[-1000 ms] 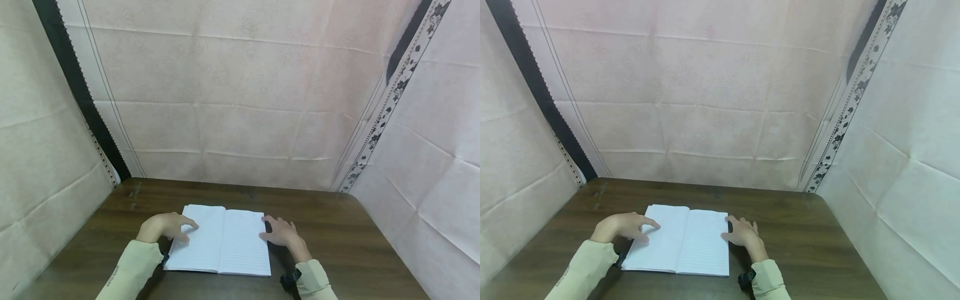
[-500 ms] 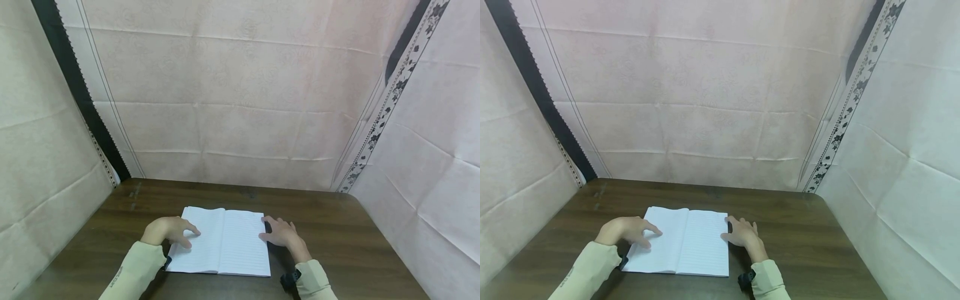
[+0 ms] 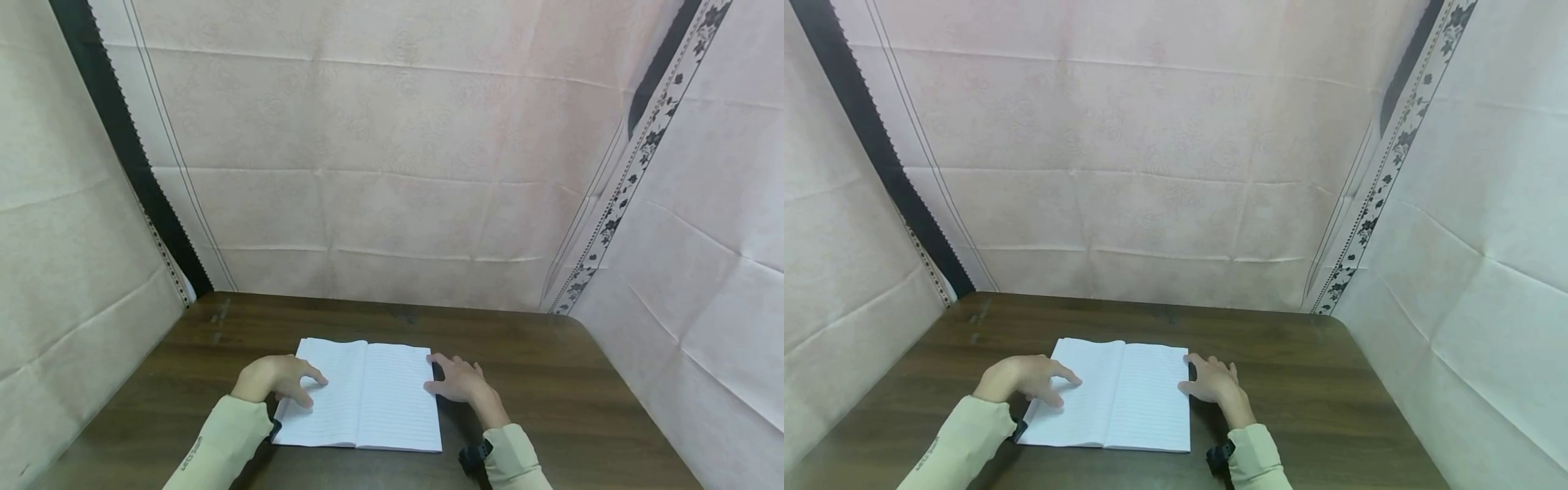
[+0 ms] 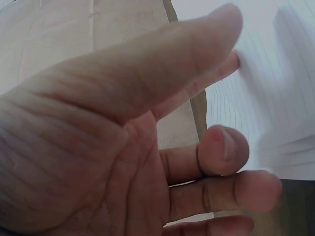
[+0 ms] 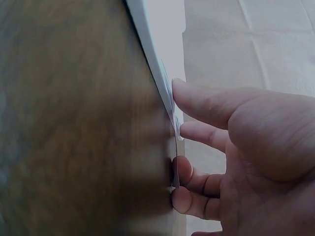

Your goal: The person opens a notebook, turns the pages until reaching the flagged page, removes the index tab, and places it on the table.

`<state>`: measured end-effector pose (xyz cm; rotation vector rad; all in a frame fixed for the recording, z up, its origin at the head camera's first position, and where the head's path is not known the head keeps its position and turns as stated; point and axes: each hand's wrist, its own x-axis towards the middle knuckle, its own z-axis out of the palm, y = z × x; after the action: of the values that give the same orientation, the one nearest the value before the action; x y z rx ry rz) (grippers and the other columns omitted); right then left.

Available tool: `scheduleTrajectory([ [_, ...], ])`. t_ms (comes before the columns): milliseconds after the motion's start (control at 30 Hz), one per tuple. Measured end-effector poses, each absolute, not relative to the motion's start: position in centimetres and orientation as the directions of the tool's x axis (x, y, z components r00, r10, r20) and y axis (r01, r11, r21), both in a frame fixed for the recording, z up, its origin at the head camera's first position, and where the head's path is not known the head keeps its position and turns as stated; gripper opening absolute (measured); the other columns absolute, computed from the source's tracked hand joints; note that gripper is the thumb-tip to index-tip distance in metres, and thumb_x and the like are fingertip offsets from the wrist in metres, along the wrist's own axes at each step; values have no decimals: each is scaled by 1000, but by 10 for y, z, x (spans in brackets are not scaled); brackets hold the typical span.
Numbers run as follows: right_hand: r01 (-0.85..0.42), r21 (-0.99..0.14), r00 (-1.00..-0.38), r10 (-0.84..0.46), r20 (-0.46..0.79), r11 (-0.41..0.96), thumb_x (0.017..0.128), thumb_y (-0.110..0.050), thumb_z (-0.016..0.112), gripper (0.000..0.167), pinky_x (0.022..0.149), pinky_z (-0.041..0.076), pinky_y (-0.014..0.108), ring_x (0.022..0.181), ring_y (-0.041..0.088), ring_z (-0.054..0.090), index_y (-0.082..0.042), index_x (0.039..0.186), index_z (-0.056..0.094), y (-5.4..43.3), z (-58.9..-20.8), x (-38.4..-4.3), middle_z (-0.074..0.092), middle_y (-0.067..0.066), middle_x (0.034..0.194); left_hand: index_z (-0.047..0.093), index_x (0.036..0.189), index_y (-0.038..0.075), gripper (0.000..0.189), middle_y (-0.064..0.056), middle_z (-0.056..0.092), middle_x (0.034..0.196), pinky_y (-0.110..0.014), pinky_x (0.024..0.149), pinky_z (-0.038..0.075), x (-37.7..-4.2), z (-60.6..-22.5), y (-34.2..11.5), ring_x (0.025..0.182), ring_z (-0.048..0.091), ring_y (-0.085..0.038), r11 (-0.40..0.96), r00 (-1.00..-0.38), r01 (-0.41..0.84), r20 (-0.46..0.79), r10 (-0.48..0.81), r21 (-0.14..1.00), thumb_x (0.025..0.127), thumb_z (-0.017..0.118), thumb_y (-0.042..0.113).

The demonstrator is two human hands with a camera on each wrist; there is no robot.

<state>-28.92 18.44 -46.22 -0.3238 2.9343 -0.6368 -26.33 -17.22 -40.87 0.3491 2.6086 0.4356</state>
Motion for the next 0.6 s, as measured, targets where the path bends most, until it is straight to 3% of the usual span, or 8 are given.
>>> scheduleTrajectory([
  [600,-184,-435,-965,-247,-92,882,89,-33,74,60,109,14,72,134,45,43,-18,143,54,186,-456,-288,54,22,140,72,123,25,38,-6,57,118,-28,54,37,-264,-409,-170,57,44,-15,920,-864,182,-389,318,347,85,80,22],
])
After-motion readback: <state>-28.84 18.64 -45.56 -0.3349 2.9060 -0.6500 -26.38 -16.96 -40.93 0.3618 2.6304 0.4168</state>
